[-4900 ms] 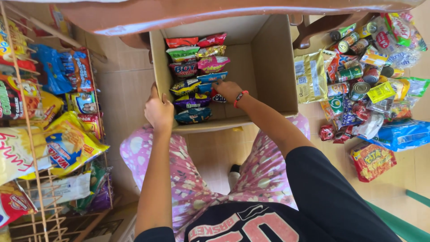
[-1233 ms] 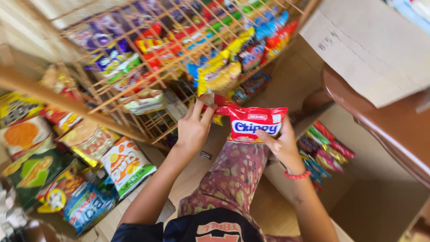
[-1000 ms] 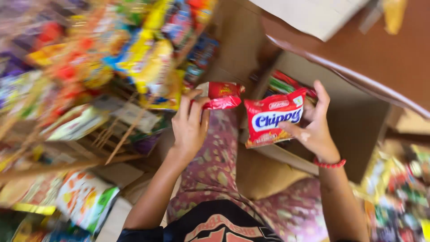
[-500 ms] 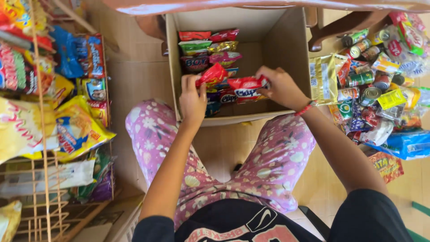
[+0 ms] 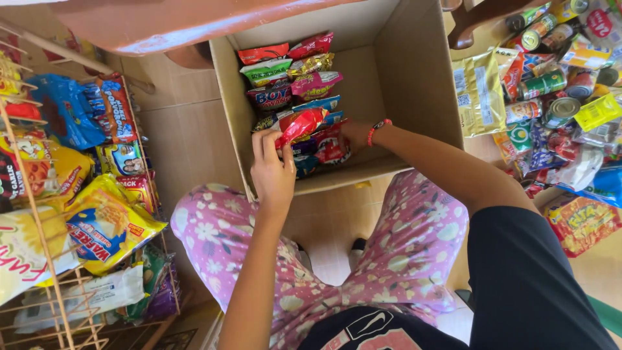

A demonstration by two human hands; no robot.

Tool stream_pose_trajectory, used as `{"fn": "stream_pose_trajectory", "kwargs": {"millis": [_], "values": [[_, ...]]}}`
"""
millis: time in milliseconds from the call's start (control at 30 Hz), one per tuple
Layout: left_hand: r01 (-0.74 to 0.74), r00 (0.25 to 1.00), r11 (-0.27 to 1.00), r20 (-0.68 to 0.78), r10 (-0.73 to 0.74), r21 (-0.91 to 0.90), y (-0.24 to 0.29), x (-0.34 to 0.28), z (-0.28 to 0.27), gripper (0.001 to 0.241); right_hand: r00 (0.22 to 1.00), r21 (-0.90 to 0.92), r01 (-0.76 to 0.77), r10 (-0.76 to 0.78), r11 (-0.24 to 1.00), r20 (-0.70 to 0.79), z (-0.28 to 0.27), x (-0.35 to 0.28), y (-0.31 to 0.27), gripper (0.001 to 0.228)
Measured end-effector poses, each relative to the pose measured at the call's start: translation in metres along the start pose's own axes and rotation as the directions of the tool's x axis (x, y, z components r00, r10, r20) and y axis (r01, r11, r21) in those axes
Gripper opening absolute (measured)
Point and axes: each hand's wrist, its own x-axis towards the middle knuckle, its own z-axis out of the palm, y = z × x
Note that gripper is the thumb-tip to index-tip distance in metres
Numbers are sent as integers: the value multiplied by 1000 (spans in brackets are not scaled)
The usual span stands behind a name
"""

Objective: Packing various snack bags from a metal rack into a cardboard box.

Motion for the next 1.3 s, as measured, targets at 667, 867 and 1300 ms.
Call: {"fn": "stream_pose_trajectory", "kwargs": {"millis": [667,867,1300], "values": [[-177,952,983,265,156,55,-1,-4,3,22,977,733,-193,199,652,80,-87,-64,-82,49],[-218,888,976,410,207,-19,-2,-6,4,23,955,769,-204,-51,606,293,-143,-95,-158,91],[-80,954,994,284,96,-68,0,-7,3,45,731,157,-374,187,914,656,-27,-10,-50,91]]}}
